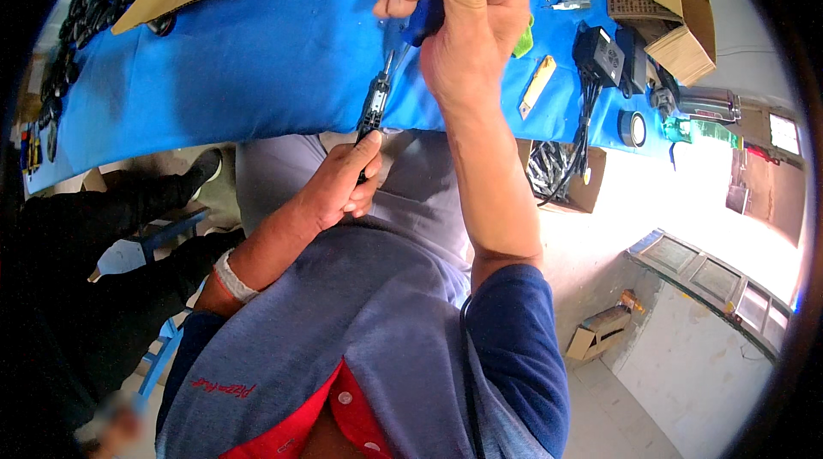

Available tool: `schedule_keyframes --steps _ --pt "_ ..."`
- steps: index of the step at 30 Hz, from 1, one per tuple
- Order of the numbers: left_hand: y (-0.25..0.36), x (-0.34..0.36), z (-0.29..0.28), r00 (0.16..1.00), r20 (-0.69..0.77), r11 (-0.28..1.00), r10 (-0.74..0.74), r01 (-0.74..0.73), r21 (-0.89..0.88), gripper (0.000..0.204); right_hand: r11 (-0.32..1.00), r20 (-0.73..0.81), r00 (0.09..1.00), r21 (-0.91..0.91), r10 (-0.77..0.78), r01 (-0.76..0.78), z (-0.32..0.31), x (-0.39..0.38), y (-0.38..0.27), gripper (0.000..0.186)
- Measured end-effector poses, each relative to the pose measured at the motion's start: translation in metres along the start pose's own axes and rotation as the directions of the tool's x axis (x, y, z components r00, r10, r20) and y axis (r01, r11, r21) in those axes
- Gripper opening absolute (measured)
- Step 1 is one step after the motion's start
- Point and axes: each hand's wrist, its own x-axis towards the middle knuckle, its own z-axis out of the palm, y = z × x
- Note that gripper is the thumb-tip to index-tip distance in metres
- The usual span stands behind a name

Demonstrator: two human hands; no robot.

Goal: The person disassembles and cleans an electronic device component using a small screwdriver and a green cloth while sitting at a table.

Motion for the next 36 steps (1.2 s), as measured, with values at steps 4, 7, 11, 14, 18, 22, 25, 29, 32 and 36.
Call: schedule_keyframes --steps 4,7,11,14,18,22,25,29,32,36 --pt "-0.001 0.000 0.000 1.000 -0.010 1.000 0.007 -0.007 0.006 0.041 0.993 -0.068 0.996 -0.107 -0.050 0.043 -0.004 -0.001 -0.002 0.028" --pt "-0.001 0.000 0.001 1.000 -0.011 1.000 0.000 0.001 0.012 0.042 0.998 -0.014 1.000 -0.068 0.005 -0.006 0.000 -0.003 -0.010 0.027" --pt "0.001 0.001 -0.001 1.000 -0.004 0.999 -0.016 0.016 0.035 0.044 0.999 0.060 0.997 0.005 0.041 -0.041 0.004 -0.004 -0.009 0.028" --pt "0.000 0.001 0.000 1.000 -0.010 1.000 -0.018 0.018 0.009 0.041 0.995 -0.024 0.998 0.083 0.053 -0.051 0.005 -0.007 -0.008 0.032" --pt "-0.001 0.002 -0.002 0.999 0.028 1.000 0.019 -0.020 0.017 0.045 0.993 0.052 0.994 -0.058 -0.097 0.100 -0.006 -0.005 -0.005 0.036" --pt "0.000 0.002 -0.002 1.000 0.007 0.999 -0.002 0.002 0.040 0.045 0.975 0.105 0.979 -0.124 -0.174 0.187 -0.007 -0.006 -0.006 0.035" --pt "0.000 0.001 -0.002 1.000 0.001 0.999 0.004 -0.004 0.049 0.045 0.917 0.104 0.963 -0.295 -0.249 0.269 0.000 -0.002 -0.001 0.041" --pt "0.000 0.003 -0.002 1.000 -0.002 0.999 -0.011 0.011 0.046 0.045 0.999 -0.094 0.996 -0.050 -0.004 -0.001 0.005 -0.009 -0.006 0.035" --pt "-0.001 0.003 0.000 1.000 -0.003 1.000 -0.004 0.004 0.013 0.043 1.000 0.050 0.998 -0.013 -0.025 0.026 -0.004 -0.006 -0.003 0.038" --pt "0.000 0.002 0.000 1.000 0.001 0.998 -0.028 0.028 -0.049 0.043 1.000 0.221 0.975 -0.005 -0.026 0.028 -0.005 -0.003 -0.004 0.052"
